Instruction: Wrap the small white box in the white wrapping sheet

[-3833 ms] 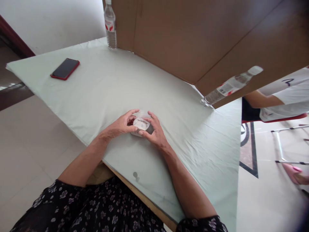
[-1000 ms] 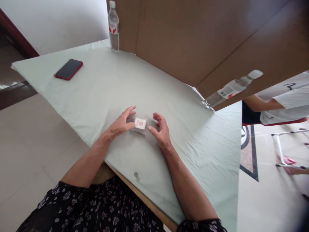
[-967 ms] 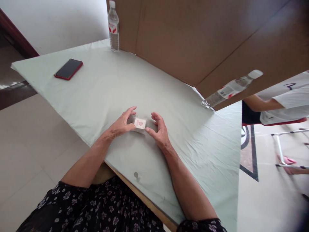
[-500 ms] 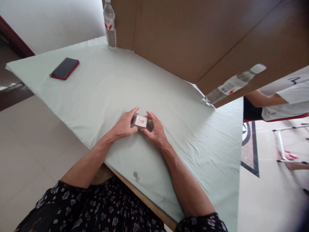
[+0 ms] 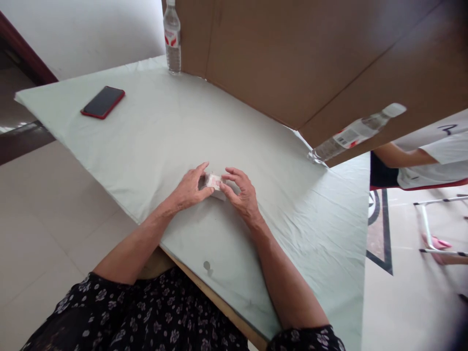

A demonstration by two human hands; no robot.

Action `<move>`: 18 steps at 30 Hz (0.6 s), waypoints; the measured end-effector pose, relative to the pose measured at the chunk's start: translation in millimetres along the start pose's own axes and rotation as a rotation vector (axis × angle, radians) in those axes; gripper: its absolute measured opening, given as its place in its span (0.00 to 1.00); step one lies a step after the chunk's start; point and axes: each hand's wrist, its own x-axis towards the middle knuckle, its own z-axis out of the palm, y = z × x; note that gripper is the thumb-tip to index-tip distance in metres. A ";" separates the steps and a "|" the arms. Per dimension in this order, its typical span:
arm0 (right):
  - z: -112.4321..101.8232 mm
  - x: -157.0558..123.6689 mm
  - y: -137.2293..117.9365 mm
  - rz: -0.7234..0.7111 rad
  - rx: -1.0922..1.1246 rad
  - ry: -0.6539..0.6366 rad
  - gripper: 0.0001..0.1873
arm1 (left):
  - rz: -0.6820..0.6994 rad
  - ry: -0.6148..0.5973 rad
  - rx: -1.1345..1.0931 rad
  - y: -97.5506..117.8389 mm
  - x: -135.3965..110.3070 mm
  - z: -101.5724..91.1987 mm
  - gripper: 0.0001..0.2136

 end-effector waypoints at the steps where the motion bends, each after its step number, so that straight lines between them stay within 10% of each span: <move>1: 0.5 4.2 -0.7 -0.007 -0.024 -0.011 0.11 | -0.002 0.006 0.006 -0.3 0.6 0.7 0.38; 18: -14.7 36.8 -15.9 -0.037 -0.012 0.179 0.07 | 0.041 -0.065 -0.218 11.7 -3.8 16.2 0.44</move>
